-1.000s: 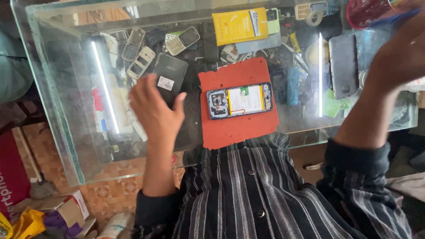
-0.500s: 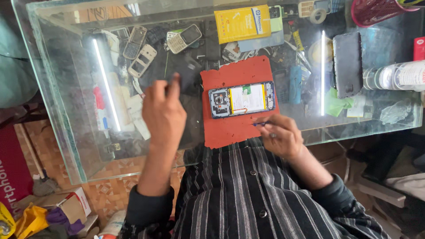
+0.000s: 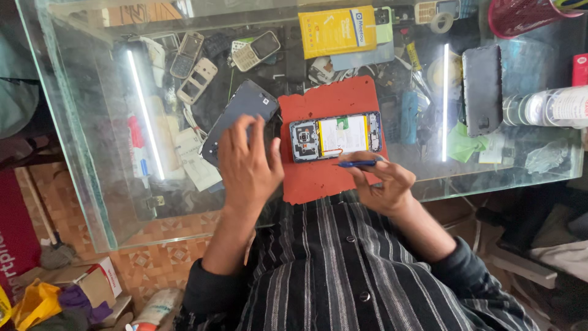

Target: The person works on a disassembled smartphone at a glass workbench, using a small screwdriver to unscrew and manipulate internal components of the phone. They reposition the phone body, adjust internal parts by hand and with the tool, and continue working on the exposed internals throughout the episode.

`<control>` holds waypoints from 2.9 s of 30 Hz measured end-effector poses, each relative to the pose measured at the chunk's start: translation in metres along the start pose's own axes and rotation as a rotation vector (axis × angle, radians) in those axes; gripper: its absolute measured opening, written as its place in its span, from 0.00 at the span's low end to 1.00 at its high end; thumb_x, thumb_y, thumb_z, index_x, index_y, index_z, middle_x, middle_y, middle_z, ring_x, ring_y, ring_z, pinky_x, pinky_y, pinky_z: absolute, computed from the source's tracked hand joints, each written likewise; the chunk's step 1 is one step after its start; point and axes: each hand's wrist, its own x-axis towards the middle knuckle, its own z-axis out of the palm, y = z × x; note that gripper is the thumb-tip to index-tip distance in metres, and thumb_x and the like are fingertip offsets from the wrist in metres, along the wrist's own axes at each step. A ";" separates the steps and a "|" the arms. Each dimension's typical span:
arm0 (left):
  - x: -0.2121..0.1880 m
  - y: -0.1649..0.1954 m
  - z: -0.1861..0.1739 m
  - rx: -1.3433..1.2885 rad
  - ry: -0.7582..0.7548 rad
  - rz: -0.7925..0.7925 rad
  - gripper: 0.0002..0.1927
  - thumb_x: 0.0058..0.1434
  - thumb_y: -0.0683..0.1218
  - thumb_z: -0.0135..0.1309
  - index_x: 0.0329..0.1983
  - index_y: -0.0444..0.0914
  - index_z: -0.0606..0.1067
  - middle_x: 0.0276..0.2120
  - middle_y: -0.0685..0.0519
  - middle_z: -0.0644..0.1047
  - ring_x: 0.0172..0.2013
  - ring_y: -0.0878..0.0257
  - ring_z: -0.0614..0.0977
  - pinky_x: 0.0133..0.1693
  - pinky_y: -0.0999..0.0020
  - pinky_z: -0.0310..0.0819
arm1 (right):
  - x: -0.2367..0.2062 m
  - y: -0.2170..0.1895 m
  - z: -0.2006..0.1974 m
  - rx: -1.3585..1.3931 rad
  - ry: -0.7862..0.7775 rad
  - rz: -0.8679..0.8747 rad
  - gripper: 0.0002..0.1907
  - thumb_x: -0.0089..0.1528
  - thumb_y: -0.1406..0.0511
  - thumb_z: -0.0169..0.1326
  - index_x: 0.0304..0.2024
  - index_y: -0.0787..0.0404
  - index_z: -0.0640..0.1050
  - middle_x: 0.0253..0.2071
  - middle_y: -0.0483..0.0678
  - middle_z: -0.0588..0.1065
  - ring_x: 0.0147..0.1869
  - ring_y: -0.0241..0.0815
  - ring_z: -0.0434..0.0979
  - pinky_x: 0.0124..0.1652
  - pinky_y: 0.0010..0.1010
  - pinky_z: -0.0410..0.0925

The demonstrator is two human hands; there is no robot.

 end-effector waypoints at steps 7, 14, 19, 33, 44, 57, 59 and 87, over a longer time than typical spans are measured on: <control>-0.027 0.015 0.009 -0.241 -0.101 -0.204 0.09 0.66 0.42 0.56 0.48 0.35 0.76 0.37 0.46 0.77 0.33 0.48 0.81 0.35 0.55 0.75 | 0.009 0.014 0.023 0.007 -0.004 -0.005 0.34 0.66 0.82 0.51 0.62 0.58 0.47 0.48 0.69 0.75 0.52 0.58 0.83 0.45 0.38 0.81; -0.030 0.021 0.009 -0.419 -0.114 -0.274 0.11 0.63 0.37 0.54 0.47 0.33 0.80 0.34 0.46 0.79 0.29 0.50 0.82 0.32 0.59 0.76 | 0.017 0.008 0.020 -0.037 -0.059 -0.004 0.35 0.65 0.81 0.55 0.64 0.60 0.51 0.48 0.65 0.76 0.51 0.56 0.84 0.44 0.37 0.80; -0.028 0.022 0.014 -0.427 -0.126 -0.238 0.12 0.63 0.37 0.54 0.49 0.32 0.80 0.36 0.47 0.79 0.31 0.50 0.83 0.34 0.58 0.77 | 0.035 -0.004 0.006 -0.073 -0.187 -0.001 0.35 0.61 0.83 0.57 0.62 0.56 0.55 0.51 0.59 0.77 0.46 0.53 0.84 0.39 0.38 0.76; 0.013 -0.015 -0.006 0.109 0.091 -0.102 0.23 0.58 0.54 0.65 0.51 0.37 0.79 0.53 0.47 0.72 0.50 0.45 0.73 0.49 0.48 0.67 | 0.028 0.004 0.009 0.090 -0.191 -0.059 0.31 0.57 0.86 0.51 0.53 0.53 0.59 0.48 0.61 0.74 0.49 0.55 0.81 0.41 0.47 0.77; 0.013 0.010 0.016 -0.022 0.096 -0.059 0.19 0.65 0.50 0.61 0.54 0.33 0.78 0.51 0.47 0.72 0.43 0.48 0.75 0.43 0.56 0.71 | 0.046 0.000 0.009 0.183 -0.165 -0.005 0.34 0.56 0.86 0.46 0.57 0.52 0.58 0.45 0.59 0.72 0.53 0.61 0.78 0.56 0.59 0.70; 0.000 0.032 0.019 -0.426 -0.093 0.238 0.09 0.56 0.40 0.64 0.39 0.39 0.78 0.43 0.54 0.74 0.45 0.54 0.75 0.45 0.57 0.68 | 0.045 0.010 0.010 0.064 -0.077 0.084 0.39 0.58 0.81 0.64 0.61 0.52 0.58 0.44 0.57 0.74 0.52 0.53 0.76 0.50 0.45 0.71; -0.001 0.032 0.020 -0.416 -0.102 0.224 0.09 0.55 0.40 0.63 0.38 0.39 0.78 0.43 0.53 0.74 0.45 0.53 0.75 0.45 0.57 0.68 | 0.047 0.010 0.010 0.064 -0.092 0.010 0.39 0.56 0.83 0.58 0.61 0.52 0.57 0.43 0.55 0.75 0.53 0.56 0.76 0.50 0.47 0.70; 0.017 0.046 0.040 -0.146 -0.259 0.408 0.04 0.54 0.42 0.56 0.30 0.37 0.77 0.31 0.52 0.75 0.41 0.55 0.77 0.41 0.58 0.73 | 0.029 0.014 -0.006 0.333 0.079 0.212 0.36 0.69 0.86 0.44 0.70 0.53 0.50 0.51 0.65 0.75 0.56 0.55 0.81 0.56 0.44 0.77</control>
